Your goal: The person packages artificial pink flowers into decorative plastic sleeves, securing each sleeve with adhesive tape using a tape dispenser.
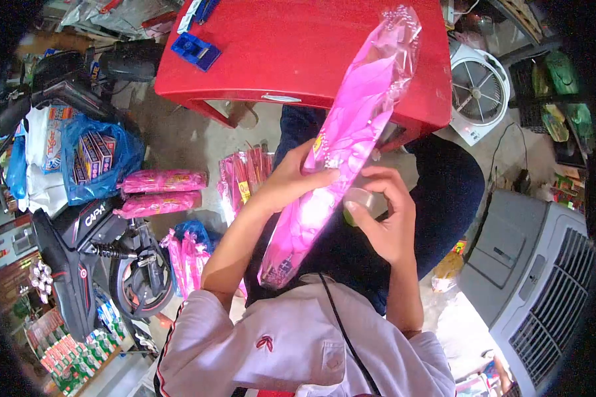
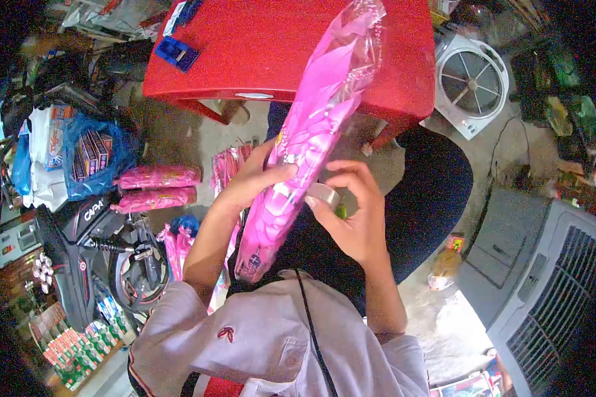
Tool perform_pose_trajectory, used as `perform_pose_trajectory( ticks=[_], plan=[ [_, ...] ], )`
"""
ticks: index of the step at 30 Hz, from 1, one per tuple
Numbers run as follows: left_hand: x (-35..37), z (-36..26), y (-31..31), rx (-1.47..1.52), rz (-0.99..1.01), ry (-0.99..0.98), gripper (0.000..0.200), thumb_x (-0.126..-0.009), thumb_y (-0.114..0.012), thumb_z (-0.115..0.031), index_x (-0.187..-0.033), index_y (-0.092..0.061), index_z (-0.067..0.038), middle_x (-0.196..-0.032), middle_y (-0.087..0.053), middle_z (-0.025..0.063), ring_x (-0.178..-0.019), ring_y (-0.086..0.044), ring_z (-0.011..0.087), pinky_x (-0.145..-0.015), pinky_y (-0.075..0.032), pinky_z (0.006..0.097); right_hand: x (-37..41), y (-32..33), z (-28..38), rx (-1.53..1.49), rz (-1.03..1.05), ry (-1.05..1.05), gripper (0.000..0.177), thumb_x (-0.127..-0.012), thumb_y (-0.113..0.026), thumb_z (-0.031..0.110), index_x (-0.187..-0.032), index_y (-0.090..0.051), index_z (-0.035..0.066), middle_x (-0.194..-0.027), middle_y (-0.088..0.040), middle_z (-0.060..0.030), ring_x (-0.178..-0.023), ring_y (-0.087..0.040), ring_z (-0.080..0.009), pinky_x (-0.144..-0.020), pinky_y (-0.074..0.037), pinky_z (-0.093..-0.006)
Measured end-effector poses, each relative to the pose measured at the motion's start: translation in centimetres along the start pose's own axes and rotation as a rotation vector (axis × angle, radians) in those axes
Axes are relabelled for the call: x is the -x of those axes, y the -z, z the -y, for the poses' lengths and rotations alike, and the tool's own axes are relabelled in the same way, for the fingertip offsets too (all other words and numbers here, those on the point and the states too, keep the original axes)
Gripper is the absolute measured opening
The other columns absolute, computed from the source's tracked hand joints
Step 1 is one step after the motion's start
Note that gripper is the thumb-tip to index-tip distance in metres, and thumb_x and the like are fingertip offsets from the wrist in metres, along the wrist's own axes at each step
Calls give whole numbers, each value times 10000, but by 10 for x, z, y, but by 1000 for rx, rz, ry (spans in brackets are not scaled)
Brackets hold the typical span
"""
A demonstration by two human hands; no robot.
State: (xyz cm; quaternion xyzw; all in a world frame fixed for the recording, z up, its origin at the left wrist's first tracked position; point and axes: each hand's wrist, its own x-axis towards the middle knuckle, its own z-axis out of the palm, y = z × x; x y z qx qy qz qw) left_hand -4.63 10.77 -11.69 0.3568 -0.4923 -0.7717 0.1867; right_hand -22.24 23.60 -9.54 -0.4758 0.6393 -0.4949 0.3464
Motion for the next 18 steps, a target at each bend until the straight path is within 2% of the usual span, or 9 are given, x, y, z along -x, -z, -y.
perform_pose_trajectory(
  ticks=[3,6,9,12,15,18],
  plan=[
    [5,1,3,93,43,128,812,-844,-783,-325,-1482,-435,37,-1373,-599,141,-1247,-572,212,-1065,-449,359,-1,3,7,-29,33,-5,208,-768,-803,84,-861,-633,11,-1079,-677,-130,-985,-673,-250,-859,-509,-348],
    [5,16,11,214,87,176,845,-853,-766,-354,-1503,-397,39,-1403,-579,144,-1262,-573,227,-1081,-439,368,0,9,7,-87,108,22,191,-763,-793,59,-825,-619,11,-1049,-692,-122,-946,-679,-238,-828,-508,-336],
    [6,23,13,268,120,217,970,-800,-812,-409,-1529,-351,35,-1439,-548,141,-1306,-542,233,-1112,-410,377,0,12,6,-118,153,53,177,-772,-773,46,-803,-604,6,-1064,-707,-130,-925,-679,-224,-803,-503,-324],
    [10,34,19,278,235,44,1021,-739,-890,-369,-1526,-363,13,-1419,-549,85,-1270,-523,171,-1076,-419,331,2,17,9,-150,181,26,161,-804,-743,57,-803,-594,-5,-1107,-716,-142,-894,-672,-204,-779,-495,-313],
    [8,34,21,127,317,-13,1182,-626,-952,-384,-1546,-324,11,-1461,-511,77,-1304,-490,180,-1116,-376,340,4,26,21,-146,247,-51,154,-842,-711,77,-820,-590,-15,-1137,-718,-146,-861,-662,-182,-752,-486,-303],
    [11,28,13,122,280,32,1220,-536,-962,-388,-1523,-371,18,-1463,-524,108,-1355,-488,234,-1162,-340,394,6,27,27,-152,268,-93,138,-867,-691,89,-860,-606,-19,-1130,-718,-138,-821,-647,-164,-723,-479,-300]
  ],
)
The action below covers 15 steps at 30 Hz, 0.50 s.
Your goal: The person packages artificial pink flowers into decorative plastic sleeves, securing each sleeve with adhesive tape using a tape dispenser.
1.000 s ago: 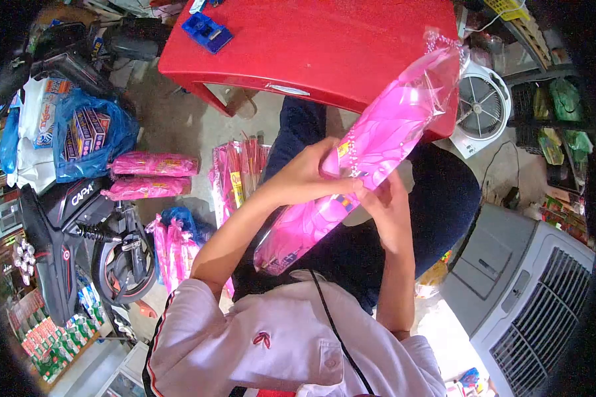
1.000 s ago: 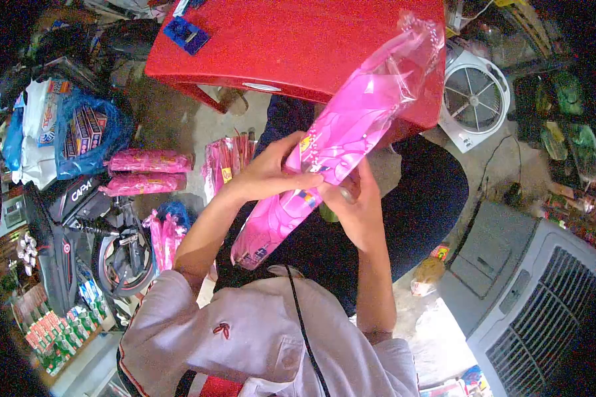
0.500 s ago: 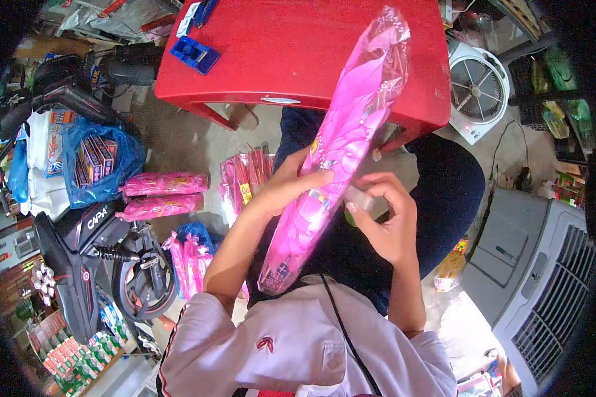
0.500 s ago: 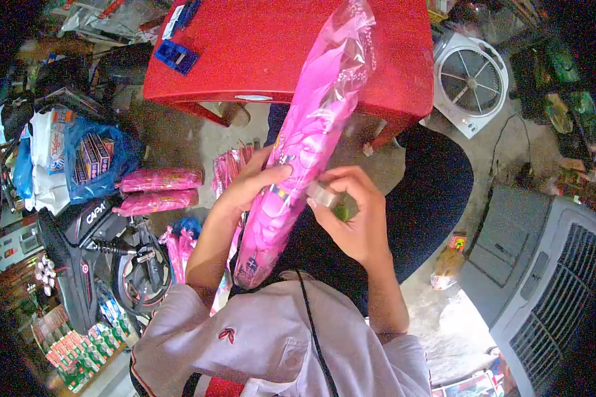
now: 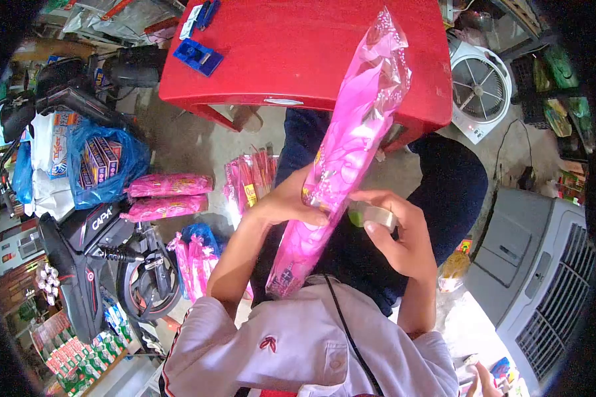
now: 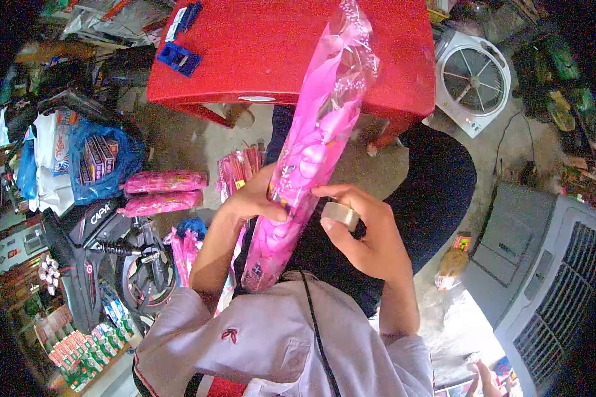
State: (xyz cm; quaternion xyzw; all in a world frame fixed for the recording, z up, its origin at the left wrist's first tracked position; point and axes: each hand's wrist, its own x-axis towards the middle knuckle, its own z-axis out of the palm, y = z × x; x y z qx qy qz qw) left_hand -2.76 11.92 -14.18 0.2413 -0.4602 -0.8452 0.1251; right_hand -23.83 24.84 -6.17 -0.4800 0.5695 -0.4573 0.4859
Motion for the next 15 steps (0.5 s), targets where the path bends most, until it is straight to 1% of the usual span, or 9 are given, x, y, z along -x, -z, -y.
perform_pose_trajectory(
  ticks=[1,4,7,10,13,15],
  plan=[
    [0,-4,-2,-9,8,-20,1186,-563,-951,-358,-1526,-367,13,-1463,-524,109,-1350,-495,234,-1159,-344,394,1,-1,1,-8,-5,-4,133,-873,-686,91,-877,-614,-20,-1123,-718,-135,-807,-641,-158,-714,-477,-299],
    [1,-3,-3,-28,2,-12,1155,-580,-938,-332,-1525,-368,10,-1455,-531,106,-1338,-505,227,-1157,-349,390,4,0,3,-14,10,-58,142,-876,-691,103,-917,-647,-25,-1119,-712,-125,-798,-636,-139,-698,-472,-288],
    [1,-5,-6,-21,-31,-21,1141,-587,-933,-301,-1525,-363,12,-1442,-540,102,-1326,-511,218,-1156,-352,383,3,0,10,78,6,33,141,-896,-683,115,-944,-675,-18,-1017,-724,-109,-765,-625,-116,-676,-464,-281],
    [3,-4,-7,-72,-56,29,1158,-576,-935,-277,-1533,-350,11,-1443,-539,102,-1328,-509,215,-1162,-344,379,5,-5,-2,36,-82,-107,266,-904,-654,221,-972,-693,-33,-865,-704,-58,-725,-584,-88,-658,-436,-258],
    [5,-7,-5,-59,-29,23,1134,-636,-948,-241,-1555,-327,-3,-1472,-497,83,-1334,-452,171,-1142,-329,332,5,-7,-14,-62,-135,-153,140,-879,-675,114,-956,-647,0,-813,-686,-51,-718,-617,-101,-681,-474,-252],
    [5,-8,-6,-95,-45,-20,1136,-636,-948,-240,-1557,-325,-6,-1474,-498,85,-1337,-450,172,-1145,-326,333,2,-8,-12,-138,-176,-180,123,-862,-697,51,-956,-625,18,-805,-680,-43,-737,-628,-97,-691,-487,-246]
  ],
)
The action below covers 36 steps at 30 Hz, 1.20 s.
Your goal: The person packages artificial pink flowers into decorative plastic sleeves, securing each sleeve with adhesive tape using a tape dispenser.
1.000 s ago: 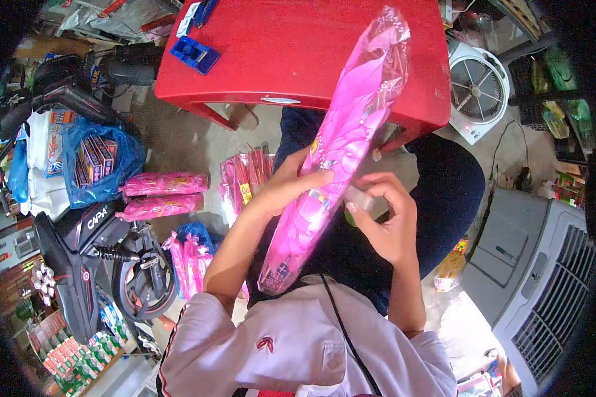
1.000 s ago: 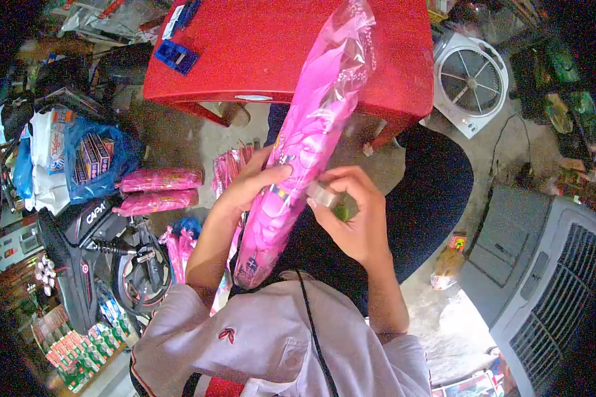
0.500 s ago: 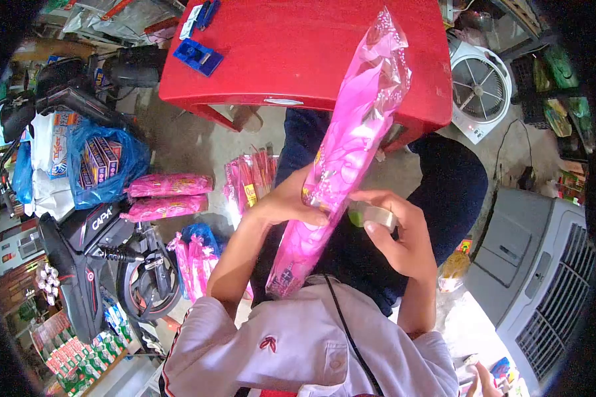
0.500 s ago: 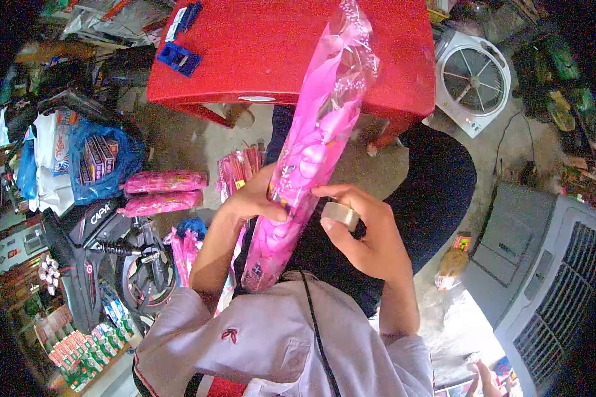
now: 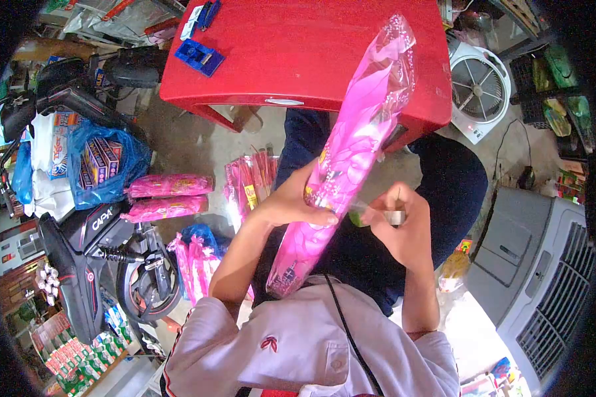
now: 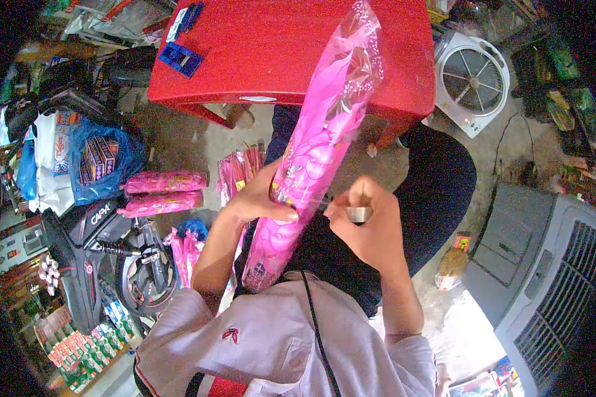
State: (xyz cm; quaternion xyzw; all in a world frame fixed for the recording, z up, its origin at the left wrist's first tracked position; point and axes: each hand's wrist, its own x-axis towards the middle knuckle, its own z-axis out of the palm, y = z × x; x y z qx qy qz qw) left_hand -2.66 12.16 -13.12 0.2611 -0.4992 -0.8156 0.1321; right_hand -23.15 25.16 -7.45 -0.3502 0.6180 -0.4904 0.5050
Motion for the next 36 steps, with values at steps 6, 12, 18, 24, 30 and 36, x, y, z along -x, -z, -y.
perform_pose_trajectory(
  ticks=[6,12,18,24,30,36],
  plan=[
    [1,-7,-2,-93,-79,-24,1154,-629,-948,-239,-1564,-314,-4,-1495,-481,94,-1356,-434,175,-1167,-302,340,-4,-3,15,53,-21,55,203,-843,-720,-17,-995,-594,31,-881,-682,-28,-824,-640,-82,-738,-504,-243],
    [-2,-6,-1,131,7,19,1168,-619,-938,-232,-1567,-298,6,-1494,-484,95,-1356,-447,182,-1173,-299,341,-3,-8,11,1,-3,154,182,-843,-693,-29,-966,-572,27,-930,-672,-55,-940,-650,-130,-870,-502,-289],
    [-6,-12,-4,173,27,27,1172,-557,-936,-281,-1529,-353,20,-1446,-538,98,-1330,-506,208,-1161,-337,367,-7,-10,5,-210,68,242,179,-843,-669,-66,-933,-551,35,-903,-669,-68,-976,-650,-167,-896,-506,-316],
    [-13,5,3,93,46,-34,1027,-664,-930,-188,-1520,-392,-12,-1417,-542,68,-1291,-482,151,-1128,-350,327,-7,-7,1,-225,77,265,202,-826,-665,-80,-917,-535,45,-861,-640,-49,-962,-659,-200,-927,-505,-372],
    [-13,7,3,-99,-35,-86,937,-653,-940,-173,-1446,-472,0,-1327,-593,58,-1203,-532,139,-1073,-398,311,3,-9,16,-155,15,194,194,-813,-664,-78,-902,-538,40,-838,-653,-43,-952,-658,-194,-1014,-464,-402],
    [-12,5,3,69,-19,-41,936,-647,-936,-165,-1446,-477,0,-1304,-607,50,-1181,-545,133,-1052,-414,307,0,-4,10,-154,-7,168,201,-810,-671,-72,-891,-534,50,-825,-665,-43,-953,-659,-203,-1050,-442,-435]
  ],
)
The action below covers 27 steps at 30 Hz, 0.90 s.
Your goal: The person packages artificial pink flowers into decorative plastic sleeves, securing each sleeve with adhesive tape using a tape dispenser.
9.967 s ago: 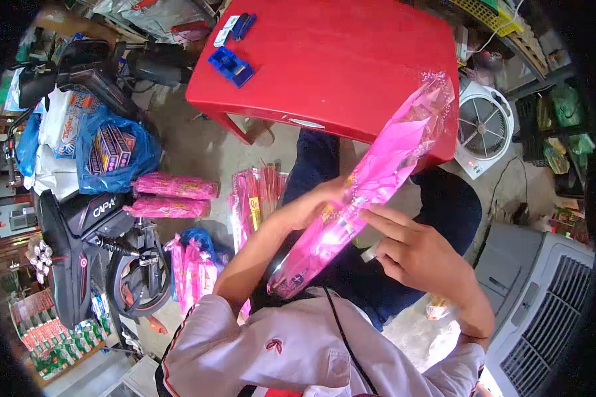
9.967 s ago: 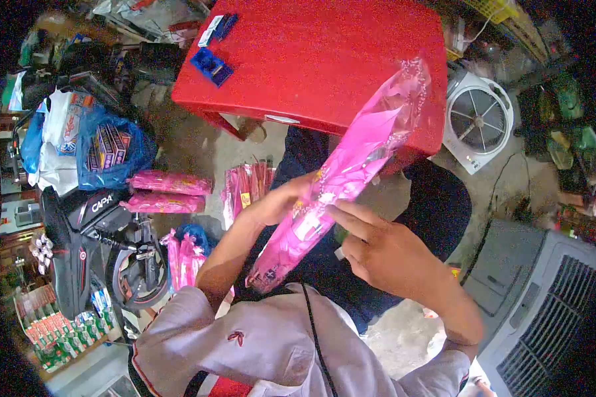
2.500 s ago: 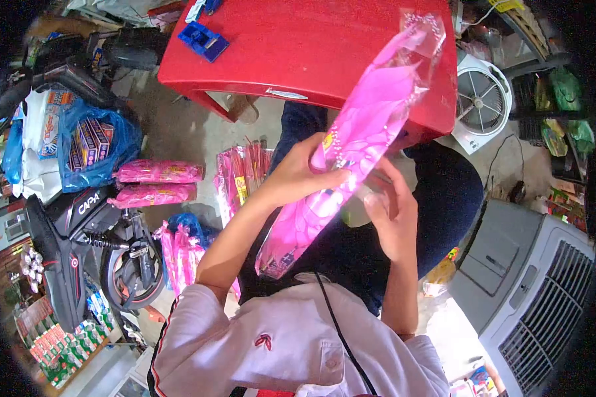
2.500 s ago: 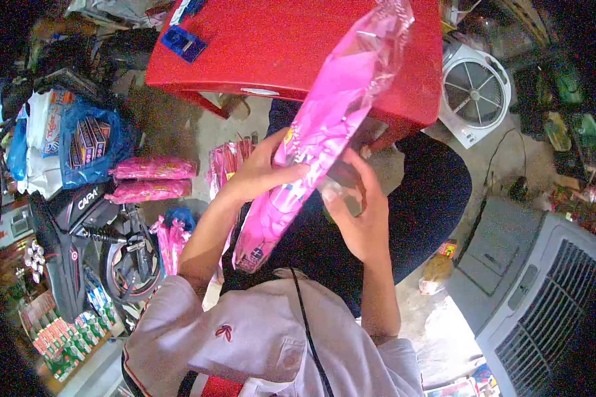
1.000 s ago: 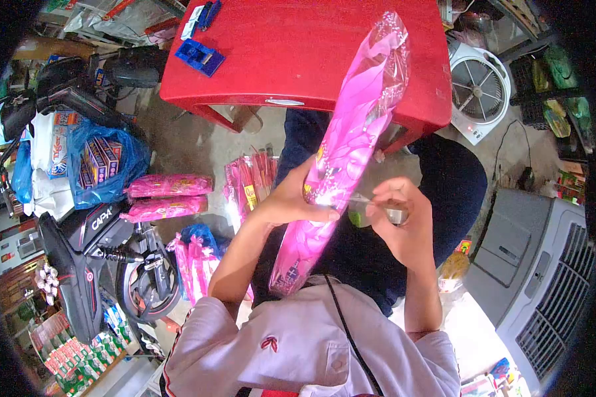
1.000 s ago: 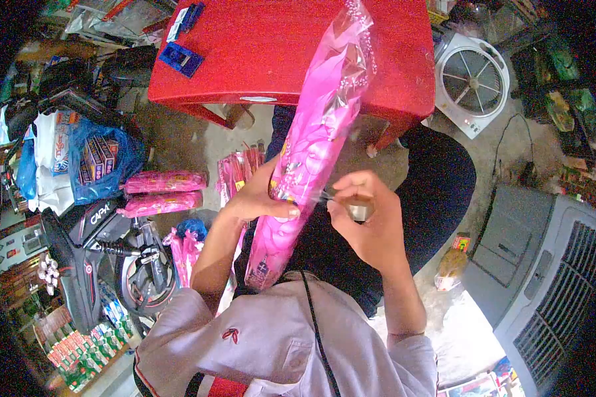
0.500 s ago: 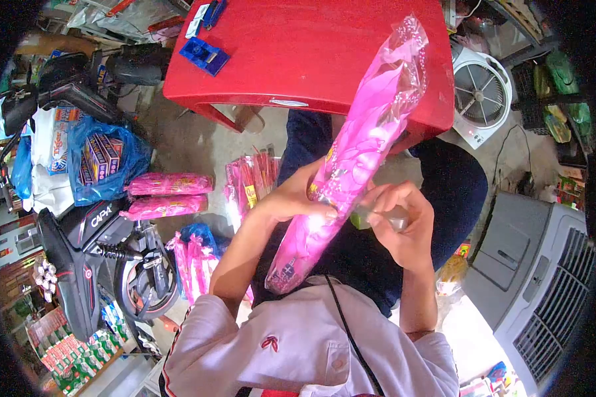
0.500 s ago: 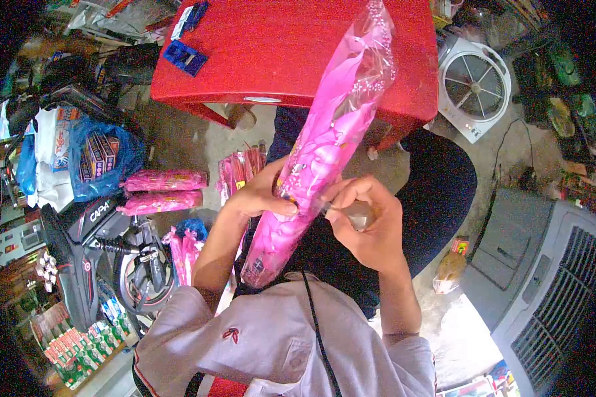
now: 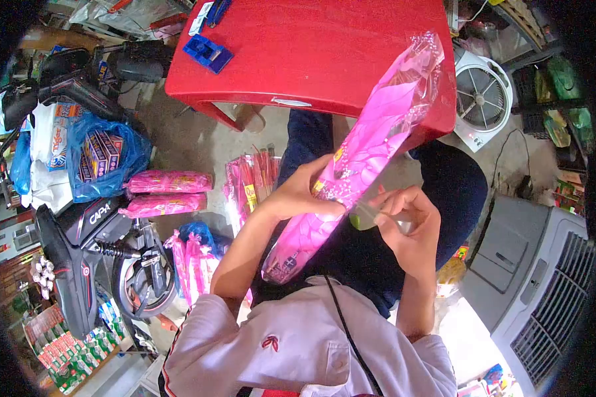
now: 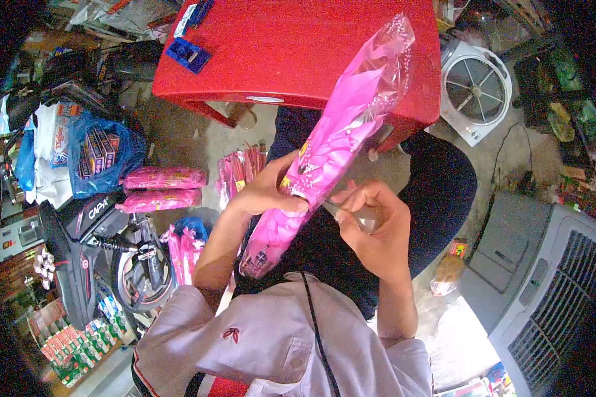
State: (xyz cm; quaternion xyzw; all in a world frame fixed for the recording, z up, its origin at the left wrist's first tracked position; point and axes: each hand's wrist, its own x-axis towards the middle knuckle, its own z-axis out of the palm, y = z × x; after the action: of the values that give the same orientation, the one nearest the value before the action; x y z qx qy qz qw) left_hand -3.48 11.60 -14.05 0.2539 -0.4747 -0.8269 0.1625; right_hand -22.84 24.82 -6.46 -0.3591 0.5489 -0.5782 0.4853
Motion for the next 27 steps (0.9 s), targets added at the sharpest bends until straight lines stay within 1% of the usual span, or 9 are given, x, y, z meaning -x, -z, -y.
perform_pose_trajectory(
  ticks=[5,8,11,14,17,20,23,26,27],
  plan=[
    [-1,11,4,44,71,24,944,-659,-927,-169,-1466,-465,-10,-1289,-615,43,-1173,-550,132,-1046,-419,305,1,1,-7,-124,48,51,222,-809,-690,-59,-875,-527,77,-822,-660,-33,-956,-657,-224,-1076,-414,-461],
    [0,11,2,124,72,52,960,-663,-925,-184,-1481,-453,-9,-1307,-609,47,-1186,-545,136,-1055,-411,309,0,1,-10,-162,68,50,229,-811,-698,-56,-870,-524,81,-818,-654,-31,-952,-653,-225,-1104,-387,-489],
    [-1,12,5,149,87,51,971,-662,-930,-206,-1483,-451,-6,-1334,-596,54,-1210,-532,139,-1069,-401,316,-1,0,-9,-145,61,50,274,-799,-730,-24,-837,-490,102,-792,-561,-19,-919,-631,-223,-1109,-389,-519],
    [-4,18,7,186,126,36,986,-670,-928,-235,-1492,-437,1,-1373,-578,65,-1246,-519,152,-1092,-383,325,-1,0,-13,-149,63,70,272,-801,-727,-36,-840,-494,99,-794,-558,-17,-917,-628,-227,-1118,-373,-533],
    [-7,17,3,188,120,33,1146,-632,-915,-311,-1553,-319,19,-1467,-527,127,-1340,-511,214,-1171,-336,359,-1,-2,-12,-114,45,85,268,-804,-725,-38,-844,-497,96,-794,-558,-19,-917,-626,-227,-1119,-368,-539],
    [-3,3,-8,226,105,72,1162,-625,-905,-349,-1551,-313,28,-1482,-512,134,-1354,-502,216,-1172,-336,360,-1,1,-14,-136,48,99,216,-817,-720,-47,-840,-538,67,-834,-643,-34,-929,-642,-208,-1108,-391,-505],
    [-2,-4,-13,338,171,-3,1008,-708,-873,-285,-1521,-363,25,-1417,-570,147,-1313,-542,231,-1155,-358,363,-3,2,-9,-157,36,41,207,-818,-716,-59,-852,-551,61,-842,-643,-36,-929,-642,-204,-1100,-406,-469],
    [-1,-8,-13,315,172,6,1037,-691,-866,-345,-1519,-363,24,-1418,-571,176,-1317,-553,253,-1164,-359,371,-4,1,-7,-122,33,62,202,-821,-712,-68,-851,-556,56,-858,-645,-41,-928,-641,-199,-1046,-447,-425],
    [-1,-8,-13,321,174,4,1044,-688,-865,-354,-1520,-361,25,-1421,-569,168,-1315,-551,244,-1159,-361,365,-3,0,-5,-86,20,53,198,-821,-713,-68,-855,-561,52,-865,-646,-43,-930,-639,-196,-1025,-456,-416]
  ],
)
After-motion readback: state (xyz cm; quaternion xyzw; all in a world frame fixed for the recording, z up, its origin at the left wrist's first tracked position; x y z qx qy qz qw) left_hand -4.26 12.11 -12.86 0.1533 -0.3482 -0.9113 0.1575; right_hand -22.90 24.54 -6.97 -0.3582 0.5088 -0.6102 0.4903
